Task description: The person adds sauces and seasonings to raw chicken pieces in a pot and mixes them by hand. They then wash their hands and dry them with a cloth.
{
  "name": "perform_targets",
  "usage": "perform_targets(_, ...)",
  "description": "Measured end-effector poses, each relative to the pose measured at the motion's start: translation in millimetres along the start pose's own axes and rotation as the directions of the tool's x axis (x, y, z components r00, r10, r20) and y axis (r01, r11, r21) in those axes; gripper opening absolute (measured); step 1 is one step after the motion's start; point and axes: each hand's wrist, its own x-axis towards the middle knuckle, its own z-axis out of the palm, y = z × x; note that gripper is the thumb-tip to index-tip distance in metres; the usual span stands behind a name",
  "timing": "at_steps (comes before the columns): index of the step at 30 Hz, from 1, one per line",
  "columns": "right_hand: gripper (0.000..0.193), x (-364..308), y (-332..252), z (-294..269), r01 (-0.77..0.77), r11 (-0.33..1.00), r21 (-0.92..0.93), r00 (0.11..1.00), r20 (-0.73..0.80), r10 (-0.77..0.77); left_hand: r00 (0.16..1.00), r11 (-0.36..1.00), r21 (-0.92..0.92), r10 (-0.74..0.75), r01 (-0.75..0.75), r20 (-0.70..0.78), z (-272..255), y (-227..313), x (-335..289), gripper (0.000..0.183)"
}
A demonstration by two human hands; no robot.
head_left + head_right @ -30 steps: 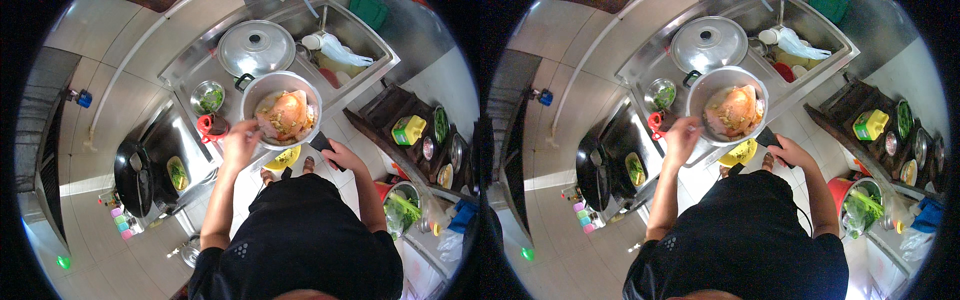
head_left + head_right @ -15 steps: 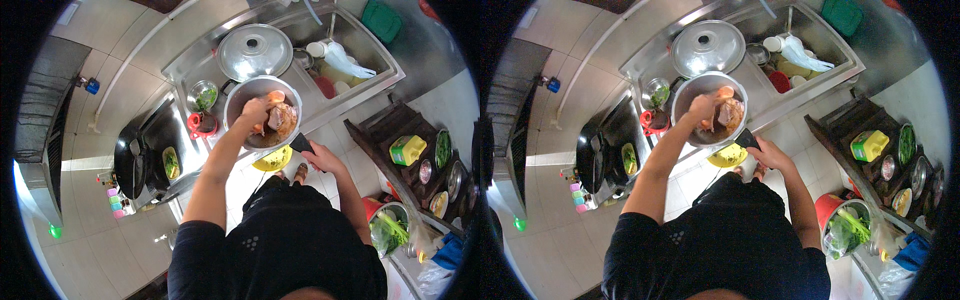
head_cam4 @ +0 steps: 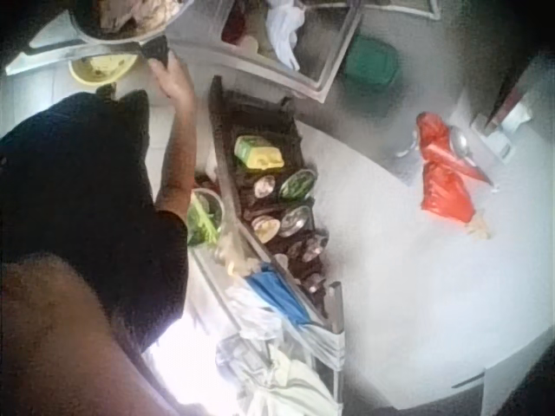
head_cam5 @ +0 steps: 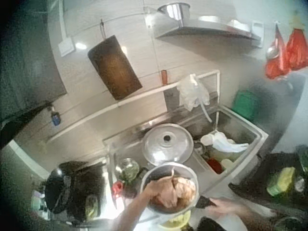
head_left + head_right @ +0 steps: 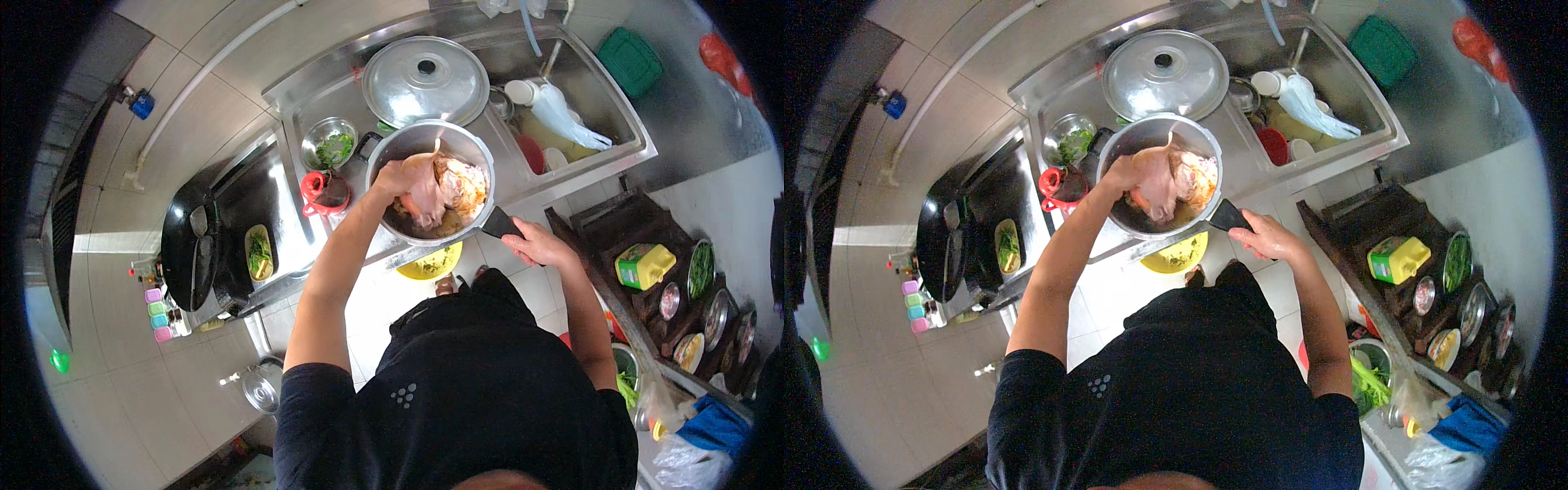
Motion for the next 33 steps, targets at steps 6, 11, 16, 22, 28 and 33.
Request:
perform_targets(6, 0.036, 21.6, 6.5, -36.0, 0.056, 0.989, -0.137, 0.995, 0.087, -0.044, 0.987, 0.747, 0.664, 0.082, 0.029, -0.136, 35.9, 24.4, -20.2, 0.085)
perform_targets(11, 0.047, 50.3, 25.0, -60.3, 0.210, 0.953, -0.220, 0.974, 0.135, -0.184, 0.969, 0.189, 0.976, 0.240, -0.108, 0.060, 52.9, 45.0, -17.1, 0.071)
perform_targets(16, 0.055, 63.6, 25.9, -103.5, 0.146, 0.967, -0.208, 0.935, 0.348, -0.066, 0.987, 0.574, 0.806, 0.139, -0.146, 0.079, 74.7, 97.8, 13.7, 0.055)
perform_targets(22, 0.053, 78.2, 27.0, -124.2, 0.302, 0.927, -0.222, 0.900, 0.388, -0.200, 0.984, 0.516, 0.838, 0.115, -0.176, 0.135, 66.4, 96.5, 23.3, 0.062)
perform_targets(28, 0.056, 84.5, 30.8, -121.9, 0.399, 0.879, -0.261, 0.887, 0.354, -0.298, 0.996, 0.856, 0.511, 0.067, -0.083, 0.050, 47.6, 66.2, 21.2, 0.065)
perform_targets(33, 0.059, 88.3, 33.3, -120.0, 0.375, 0.886, -0.274, 0.894, 0.358, -0.268, 0.958, 0.624, 0.753, 0.026, 0.209, -0.287, 31.0, 106.6, -4.5, 0.035)
